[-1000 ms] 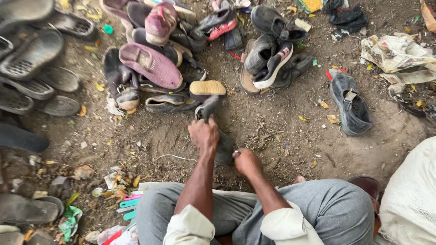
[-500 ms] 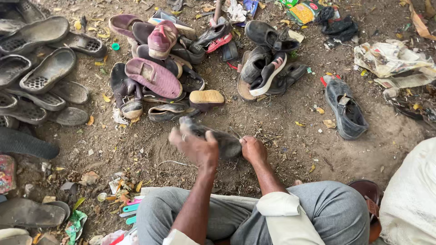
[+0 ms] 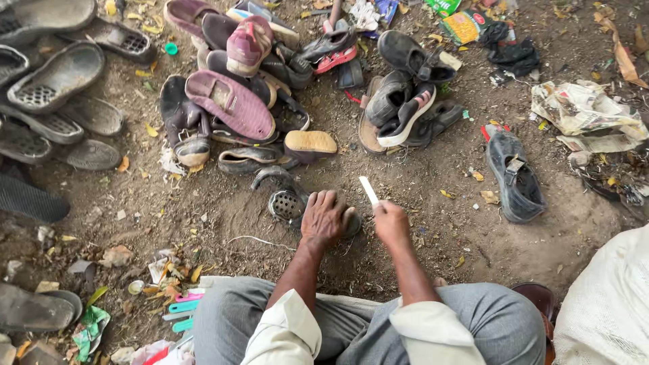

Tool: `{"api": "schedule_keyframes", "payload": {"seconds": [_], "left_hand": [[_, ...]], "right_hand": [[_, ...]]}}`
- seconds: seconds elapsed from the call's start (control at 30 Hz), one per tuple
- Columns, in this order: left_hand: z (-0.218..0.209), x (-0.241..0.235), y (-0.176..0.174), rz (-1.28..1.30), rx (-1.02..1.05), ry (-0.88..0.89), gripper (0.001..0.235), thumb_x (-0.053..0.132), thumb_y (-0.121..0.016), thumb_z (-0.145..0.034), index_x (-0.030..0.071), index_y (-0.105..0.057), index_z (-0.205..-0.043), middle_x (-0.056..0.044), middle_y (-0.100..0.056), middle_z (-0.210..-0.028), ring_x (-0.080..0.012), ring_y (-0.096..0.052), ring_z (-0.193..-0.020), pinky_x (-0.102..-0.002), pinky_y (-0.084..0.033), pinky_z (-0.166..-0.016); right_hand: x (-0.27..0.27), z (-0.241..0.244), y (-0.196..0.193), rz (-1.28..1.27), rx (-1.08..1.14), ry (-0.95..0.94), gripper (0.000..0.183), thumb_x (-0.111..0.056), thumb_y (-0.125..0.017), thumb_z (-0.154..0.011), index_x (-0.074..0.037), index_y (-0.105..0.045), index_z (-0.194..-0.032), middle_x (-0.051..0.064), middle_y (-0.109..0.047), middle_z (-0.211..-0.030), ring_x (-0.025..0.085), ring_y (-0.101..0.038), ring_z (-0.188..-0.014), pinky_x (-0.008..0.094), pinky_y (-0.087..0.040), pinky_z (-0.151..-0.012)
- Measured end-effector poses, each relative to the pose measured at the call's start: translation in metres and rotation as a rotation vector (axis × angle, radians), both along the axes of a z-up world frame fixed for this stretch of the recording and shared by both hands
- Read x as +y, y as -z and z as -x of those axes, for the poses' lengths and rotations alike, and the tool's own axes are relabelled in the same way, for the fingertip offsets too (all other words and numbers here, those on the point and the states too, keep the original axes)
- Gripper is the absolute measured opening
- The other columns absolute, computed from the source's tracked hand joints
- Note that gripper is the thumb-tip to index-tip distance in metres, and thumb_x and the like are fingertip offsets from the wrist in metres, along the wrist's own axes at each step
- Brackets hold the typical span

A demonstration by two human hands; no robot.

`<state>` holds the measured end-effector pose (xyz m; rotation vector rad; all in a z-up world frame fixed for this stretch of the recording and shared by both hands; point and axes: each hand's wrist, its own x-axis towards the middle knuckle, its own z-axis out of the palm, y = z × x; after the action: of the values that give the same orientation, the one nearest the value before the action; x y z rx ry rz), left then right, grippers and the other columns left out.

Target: The person uses a small blade to scrape and trim the edges of various old shoes and sandals while sitting on the ground.

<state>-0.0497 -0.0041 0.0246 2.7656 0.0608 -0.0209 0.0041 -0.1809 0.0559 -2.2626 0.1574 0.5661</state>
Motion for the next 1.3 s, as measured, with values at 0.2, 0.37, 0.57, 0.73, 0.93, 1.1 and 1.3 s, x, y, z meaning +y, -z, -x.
{"api": "schedule_keyframes", "payload": {"seconds": [0.2,0.37,0.57,0.73,0.93,1.1,1.3], "left_hand": [[-0.002,-0.001,0.017,-0.152,-0.326,0.001,0.049,0.046,-0.027,-0.106,0.014,-0.063,-0.096,-0.008,-0.056,-0.106,-0.0236,-0.051,-0.108,-0.045,-0.032,-0.107],[-0.004,0.000,0.013,0.012,-0.271,-0.061,0.046,0.043,-0.032,-0.107,0.012,-0.063,-0.092,-0.010,-0.057,-0.097,-0.0268,-0.053,-0.103,-0.047,-0.033,-0.106],[0.002,0.004,0.021,0.040,-0.274,-0.060,0.044,0.043,-0.037,-0.107,0.013,-0.062,-0.087,-0.010,-0.056,-0.092,-0.0276,-0.053,-0.097,-0.046,-0.035,-0.101],[-0.010,0.001,0.027,0.018,-0.334,-0.098,0.046,0.043,-0.038,-0.107,0.013,-0.061,-0.082,-0.008,-0.057,-0.087,-0.0264,-0.053,-0.090,-0.046,-0.037,-0.094],[-0.013,0.001,0.026,0.033,-0.357,-0.149,0.043,0.041,-0.041,-0.107,0.013,-0.062,-0.082,-0.008,-0.057,-0.083,-0.0259,-0.053,-0.086,-0.045,-0.038,-0.091],[-0.002,0.004,0.030,0.083,-0.454,-0.156,0.040,0.039,-0.046,-0.106,0.014,-0.063,-0.079,-0.006,-0.058,-0.082,-0.0263,-0.054,-0.087,-0.045,-0.039,-0.090],[-0.008,-0.001,0.025,0.072,-0.423,-0.193,0.043,0.042,-0.047,-0.106,0.014,-0.064,-0.078,-0.006,-0.059,-0.082,-0.0266,-0.055,-0.087,-0.046,-0.039,-0.090]], "right_hand": [[-0.012,-0.017,-0.050,0.325,0.134,-0.432,0.024,-0.024,-0.048,-0.106,-0.010,-0.067,-0.110,0.002,-0.058,-0.074,0.011,-0.044,-0.053,0.030,-0.038,-0.047],[-0.015,-0.016,-0.026,0.464,0.072,-0.663,0.026,-0.027,-0.046,-0.106,-0.009,-0.065,-0.102,0.001,-0.056,-0.073,0.011,-0.047,-0.054,0.030,-0.043,-0.047],[-0.003,-0.006,0.022,0.393,0.074,-0.623,0.029,-0.022,-0.043,-0.108,-0.007,-0.065,-0.095,0.004,-0.060,-0.073,0.013,-0.047,-0.054,0.032,-0.040,-0.044],[0.000,0.001,0.026,0.398,0.021,-0.614,0.025,-0.017,-0.043,-0.105,-0.004,-0.063,-0.098,0.002,-0.058,-0.069,0.013,-0.049,-0.052,0.033,-0.041,-0.043],[-0.042,0.060,0.023,0.388,-0.300,-0.621,0.023,-0.023,-0.051,-0.101,-0.005,-0.066,-0.099,0.005,-0.060,-0.067,0.015,-0.049,-0.055,0.040,-0.044,-0.056],[-0.018,0.046,0.056,0.267,0.151,-0.262,0.022,-0.024,-0.055,-0.102,-0.007,-0.068,-0.103,0.012,-0.065,-0.075,0.027,-0.056,-0.062,0.049,-0.049,-0.060],[-0.015,0.086,0.074,0.274,-0.103,-0.260,0.024,-0.025,-0.054,-0.101,-0.005,-0.066,-0.096,0.019,-0.067,-0.079,0.037,-0.064,-0.071,0.052,-0.051,-0.065]]}}
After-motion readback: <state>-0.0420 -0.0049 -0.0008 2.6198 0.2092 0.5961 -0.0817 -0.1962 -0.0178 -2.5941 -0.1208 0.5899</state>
